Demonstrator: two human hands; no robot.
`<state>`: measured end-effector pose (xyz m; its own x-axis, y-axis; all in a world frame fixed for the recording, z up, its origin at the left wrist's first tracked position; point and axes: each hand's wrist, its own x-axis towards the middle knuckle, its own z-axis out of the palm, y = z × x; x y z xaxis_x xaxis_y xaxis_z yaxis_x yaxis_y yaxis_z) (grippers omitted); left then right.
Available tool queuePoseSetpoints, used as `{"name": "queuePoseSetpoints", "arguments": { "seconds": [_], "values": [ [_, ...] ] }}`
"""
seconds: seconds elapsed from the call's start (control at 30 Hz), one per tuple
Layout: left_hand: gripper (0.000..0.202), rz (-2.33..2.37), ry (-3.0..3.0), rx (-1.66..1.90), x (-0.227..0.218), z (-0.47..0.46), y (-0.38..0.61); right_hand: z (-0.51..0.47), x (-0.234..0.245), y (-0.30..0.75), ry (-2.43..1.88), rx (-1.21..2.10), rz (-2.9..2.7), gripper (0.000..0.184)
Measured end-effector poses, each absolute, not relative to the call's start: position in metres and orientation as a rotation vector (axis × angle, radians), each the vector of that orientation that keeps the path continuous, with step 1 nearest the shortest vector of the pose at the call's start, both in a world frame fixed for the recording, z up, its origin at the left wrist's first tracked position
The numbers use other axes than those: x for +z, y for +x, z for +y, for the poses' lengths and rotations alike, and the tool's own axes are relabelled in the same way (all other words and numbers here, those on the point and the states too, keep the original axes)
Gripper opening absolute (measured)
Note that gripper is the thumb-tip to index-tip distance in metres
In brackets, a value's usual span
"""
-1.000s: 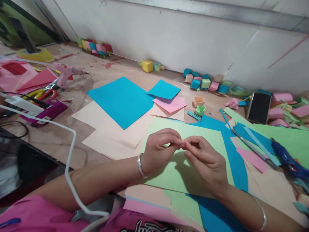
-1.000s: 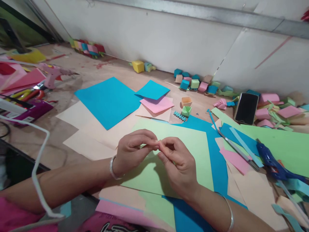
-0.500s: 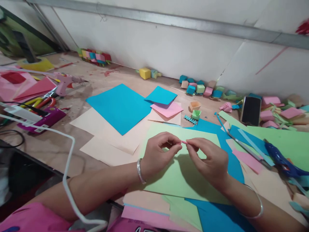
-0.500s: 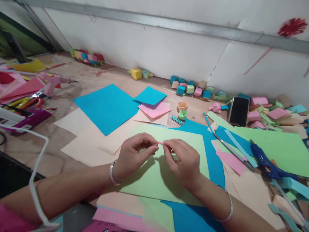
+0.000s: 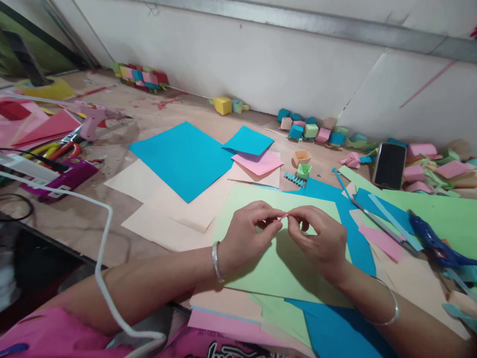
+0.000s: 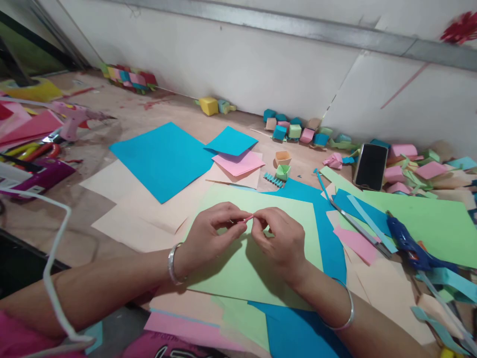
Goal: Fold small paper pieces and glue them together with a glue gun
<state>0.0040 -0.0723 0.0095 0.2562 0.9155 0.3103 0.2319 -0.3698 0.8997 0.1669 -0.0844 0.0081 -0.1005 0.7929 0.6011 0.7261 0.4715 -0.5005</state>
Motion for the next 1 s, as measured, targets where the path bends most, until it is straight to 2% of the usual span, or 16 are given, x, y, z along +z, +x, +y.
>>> {"name": "queuePoseSetpoints", "arguments": {
  "seconds": [0.53, 0.87, 1.0],
  "values": [
    [0.019, 0.962, 1.479, 1.169, 0.0, -0.072, 0.011, -0.083, -0.001, 0.162, -1.223, 0.048, -1.847, 0.013],
    [0.018, 0.941, 1.511, 1.288, 0.001, -0.068, 0.008, -0.094, -0.004, 0.156, -1.075, 0.139, -1.853, 0.037],
    [0.016, 0.963, 1.585, 1.296, 0.004, -0.067, 0.007, -0.096, 0.002, 0.157, -1.083, 0.256, -1.828, 0.037]
  ]
}}
